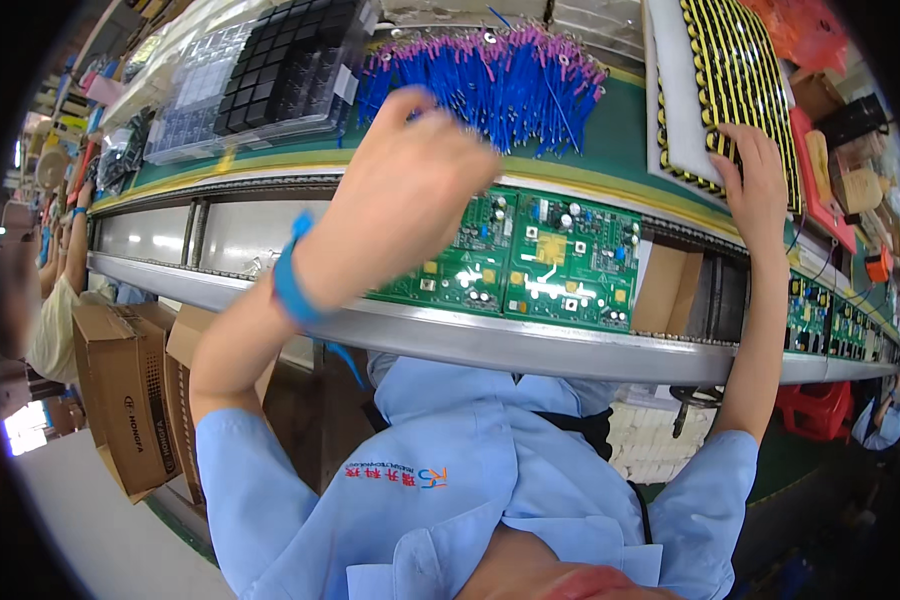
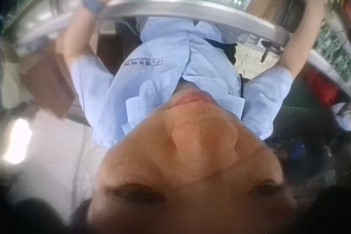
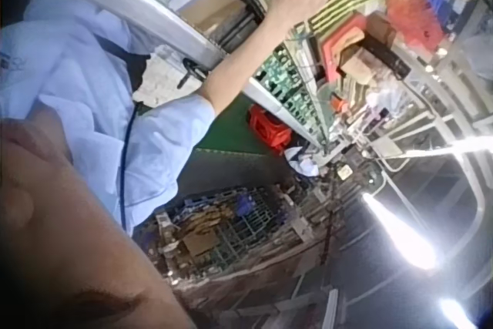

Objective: Insert components into a printed circuit board on an electronics assembly line.

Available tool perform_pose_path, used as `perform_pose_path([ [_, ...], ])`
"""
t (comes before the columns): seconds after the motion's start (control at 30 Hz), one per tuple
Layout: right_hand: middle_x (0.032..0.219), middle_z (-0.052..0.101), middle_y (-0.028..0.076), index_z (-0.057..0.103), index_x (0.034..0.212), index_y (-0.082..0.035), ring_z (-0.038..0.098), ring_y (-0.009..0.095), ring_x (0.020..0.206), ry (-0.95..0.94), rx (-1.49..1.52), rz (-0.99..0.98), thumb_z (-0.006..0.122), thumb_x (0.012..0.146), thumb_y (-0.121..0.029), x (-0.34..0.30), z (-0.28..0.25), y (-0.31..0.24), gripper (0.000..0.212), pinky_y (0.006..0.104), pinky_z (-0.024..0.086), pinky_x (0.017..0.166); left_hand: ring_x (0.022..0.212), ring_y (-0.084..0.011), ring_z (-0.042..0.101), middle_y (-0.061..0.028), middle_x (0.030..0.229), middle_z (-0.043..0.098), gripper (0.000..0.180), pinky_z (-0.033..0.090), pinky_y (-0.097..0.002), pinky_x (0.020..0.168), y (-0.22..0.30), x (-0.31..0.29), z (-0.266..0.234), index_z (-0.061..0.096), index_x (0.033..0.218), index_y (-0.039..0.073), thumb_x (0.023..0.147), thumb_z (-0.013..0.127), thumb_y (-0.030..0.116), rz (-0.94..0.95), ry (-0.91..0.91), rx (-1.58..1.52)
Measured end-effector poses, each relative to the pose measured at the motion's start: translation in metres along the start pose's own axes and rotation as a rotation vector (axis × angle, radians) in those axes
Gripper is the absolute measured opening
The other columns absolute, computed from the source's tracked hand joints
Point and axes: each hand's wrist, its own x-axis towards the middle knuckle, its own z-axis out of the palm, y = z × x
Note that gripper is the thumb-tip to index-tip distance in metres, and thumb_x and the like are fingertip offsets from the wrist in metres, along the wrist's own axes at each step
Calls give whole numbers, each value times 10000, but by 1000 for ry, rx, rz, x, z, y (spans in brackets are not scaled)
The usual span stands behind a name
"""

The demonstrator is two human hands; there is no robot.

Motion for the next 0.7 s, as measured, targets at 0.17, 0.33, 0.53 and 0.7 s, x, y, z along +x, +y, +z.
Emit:
perform_pose_path([
  [0.17,1052,616,110,597,1130,-26,599,283,985,56,-41,-12,680,839,-69,-2,2,-6,306,362,481,832,962,-164,611,-32,1003,675,196,443,-355,927,-45,88,43,685,1032,73,907,576,178,361,-97,314],
  [0.33,1053,601,39,567,1183,-7,603,118,938,-5,1019,470,656,906,-72,-10,-9,-43,298,251,514,738,1093,-191,583,-25,982,661,157,385,-395,1017,-63,103,60,689,874,124,838,543,168,681,33,503],
  [0.53,1024,611,20,567,1175,-24,567,83,841,-440,1340,708,668,884,-78,-16,-19,-92,312,221,451,613,983,-211,601,-46,899,627,114,425,-332,953,-68,113,68,628,823,98,824,530,157,654,-184,158],
  [0.7,961,582,105,596,1106,-44,603,273,857,-475,702,374,690,819,-88,-18,-13,-111,305,335,487,674,993,-267,633,-93,1001,668,133,498,-374,890,-83,104,76,642,907,61,779,611,77,620,250,-131],
])
